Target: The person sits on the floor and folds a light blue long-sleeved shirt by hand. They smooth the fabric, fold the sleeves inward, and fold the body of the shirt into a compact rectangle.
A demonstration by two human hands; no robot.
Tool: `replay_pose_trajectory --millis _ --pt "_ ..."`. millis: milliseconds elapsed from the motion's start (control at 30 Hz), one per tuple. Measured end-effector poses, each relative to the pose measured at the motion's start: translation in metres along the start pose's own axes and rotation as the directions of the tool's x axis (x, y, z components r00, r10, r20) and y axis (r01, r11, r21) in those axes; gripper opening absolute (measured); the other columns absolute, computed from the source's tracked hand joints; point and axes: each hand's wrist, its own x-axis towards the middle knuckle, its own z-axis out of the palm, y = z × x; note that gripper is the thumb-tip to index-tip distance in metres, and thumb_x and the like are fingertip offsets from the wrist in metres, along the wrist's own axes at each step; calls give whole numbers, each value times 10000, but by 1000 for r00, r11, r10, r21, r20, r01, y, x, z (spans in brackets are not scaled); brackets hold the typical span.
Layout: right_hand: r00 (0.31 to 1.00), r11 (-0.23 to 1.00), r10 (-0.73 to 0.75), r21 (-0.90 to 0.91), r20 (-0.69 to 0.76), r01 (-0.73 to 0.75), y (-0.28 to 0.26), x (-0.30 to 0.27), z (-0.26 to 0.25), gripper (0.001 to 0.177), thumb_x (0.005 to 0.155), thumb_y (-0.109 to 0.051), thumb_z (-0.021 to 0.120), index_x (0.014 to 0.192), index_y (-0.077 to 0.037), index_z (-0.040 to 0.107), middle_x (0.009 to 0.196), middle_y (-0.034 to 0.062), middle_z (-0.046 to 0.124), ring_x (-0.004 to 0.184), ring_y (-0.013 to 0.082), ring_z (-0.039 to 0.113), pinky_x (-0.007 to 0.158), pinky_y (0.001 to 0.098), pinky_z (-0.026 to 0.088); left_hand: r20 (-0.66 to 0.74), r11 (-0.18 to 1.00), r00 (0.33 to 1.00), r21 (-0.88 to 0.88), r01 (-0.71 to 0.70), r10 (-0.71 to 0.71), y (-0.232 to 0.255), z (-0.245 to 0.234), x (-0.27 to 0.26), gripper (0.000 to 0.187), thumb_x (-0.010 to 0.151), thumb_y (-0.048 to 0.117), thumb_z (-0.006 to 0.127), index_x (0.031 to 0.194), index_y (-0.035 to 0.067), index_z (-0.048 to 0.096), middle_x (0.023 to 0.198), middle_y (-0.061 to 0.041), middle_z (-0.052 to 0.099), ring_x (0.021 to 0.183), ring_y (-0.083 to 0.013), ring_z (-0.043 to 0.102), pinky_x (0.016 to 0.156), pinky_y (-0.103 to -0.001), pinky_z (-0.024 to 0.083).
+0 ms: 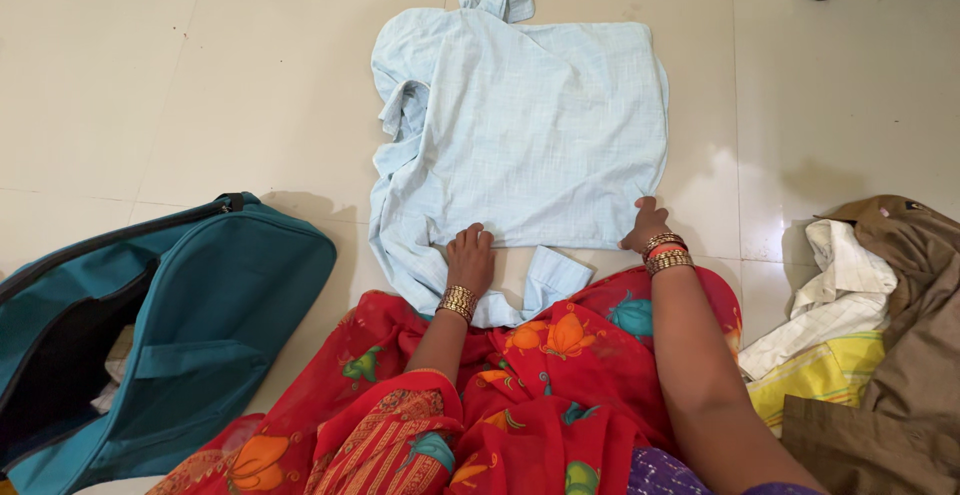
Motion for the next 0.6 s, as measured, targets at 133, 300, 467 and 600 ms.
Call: replay_pose_trajectory --millis 133,300,467,600 --pt "994 996 -49 65 -102 56 -3 -7 -3 913 712 -40 890 1439 -147 347 1416 223 358 1181 389 601 990 436 534 55 999 998 44 19 -22 -5 10 -3 264 860 140 685 1115 110 622 1218 -79 583 1156 -287 529 991 -486 383" --pt "917 940 -232 167 -323 297 6 -30 -15 398 793 30 777 1148 -101 656 1312 193 454 984 307 674 975 394 546 18 995 999 86 -43 42 -10 4 0 275 870 54 590 1133 119 635 1177 -61 616 1132 -259 562 1002 -467 398" --pt "679 787 -424 128 -600 604 15 -64 -23 210 852 142 649 978 -7 727 1208 187 551 990 292 656 879 356 588 -38 989 996 126 -77 82 -10 -11 6 205 851 64 608 1037 119 673 1083 -67 629 1064 -265 588 964 -483 414" --pt "658 831 -424 22 -622 556 15 -81 -24 182 841 144 673 944 11 740 1110 191 600 955 322 662 840 392 566 -89 991 990 87 -99 106 -11 -20 8 125 862 79 626 962 120 689 1001 -61 645 1011 -271 602 953 -477 430"
